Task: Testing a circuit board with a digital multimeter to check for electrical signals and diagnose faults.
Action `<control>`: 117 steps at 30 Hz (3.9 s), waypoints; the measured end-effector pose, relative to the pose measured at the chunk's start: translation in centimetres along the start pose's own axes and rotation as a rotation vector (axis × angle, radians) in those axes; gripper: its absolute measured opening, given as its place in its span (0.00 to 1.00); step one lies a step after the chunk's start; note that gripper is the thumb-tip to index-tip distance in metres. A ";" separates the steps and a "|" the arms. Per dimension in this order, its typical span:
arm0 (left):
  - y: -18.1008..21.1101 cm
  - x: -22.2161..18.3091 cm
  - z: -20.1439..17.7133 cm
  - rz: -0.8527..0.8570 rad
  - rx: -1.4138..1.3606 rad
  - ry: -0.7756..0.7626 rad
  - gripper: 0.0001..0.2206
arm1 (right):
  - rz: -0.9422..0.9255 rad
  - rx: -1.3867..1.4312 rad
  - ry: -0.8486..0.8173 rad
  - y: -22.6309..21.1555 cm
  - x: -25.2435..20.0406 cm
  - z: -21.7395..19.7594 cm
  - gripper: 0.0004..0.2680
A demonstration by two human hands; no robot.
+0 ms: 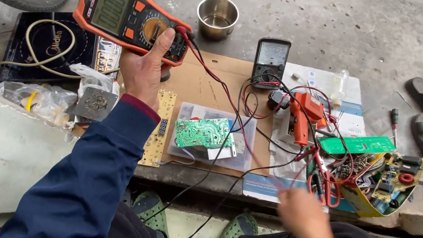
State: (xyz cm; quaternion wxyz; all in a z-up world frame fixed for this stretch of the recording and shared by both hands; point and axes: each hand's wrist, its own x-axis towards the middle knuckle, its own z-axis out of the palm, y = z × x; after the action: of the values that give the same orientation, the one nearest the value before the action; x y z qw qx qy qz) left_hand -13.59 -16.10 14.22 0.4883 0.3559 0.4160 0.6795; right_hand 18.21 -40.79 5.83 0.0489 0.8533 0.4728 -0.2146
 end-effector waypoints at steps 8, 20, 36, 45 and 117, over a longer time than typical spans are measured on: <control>5.9 -5.9 -1.8 0.290 0.071 -0.153 0.15 | -0.424 -0.266 -0.121 -4.4 -2.2 17.9 0.14; 8.1 -5.0 -10.6 0.307 0.287 -0.191 0.19 | -0.835 0.346 0.276 -20.2 -2.5 6.5 0.10; 5.7 -4.6 -12.8 -0.186 0.319 -0.314 0.38 | -0.670 0.990 -0.194 -25.0 -5.0 -3.4 0.30; 3.4 -5.9 -11.6 -0.229 0.272 -0.449 0.34 | -0.774 1.287 -0.298 -24.7 -2.2 -1.9 0.22; -2.4 -14.4 -5.5 0.527 0.583 0.201 0.09 | -0.605 1.604 -0.183 -21.9 -3.5 3.5 0.25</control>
State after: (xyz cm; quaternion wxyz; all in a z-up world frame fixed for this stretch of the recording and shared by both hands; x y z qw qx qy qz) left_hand -13.74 -30.68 8.72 0.1329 0.5059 0.5312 0.6665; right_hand -2.63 -32.50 6.75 -0.5900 0.4465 0.3796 -0.5554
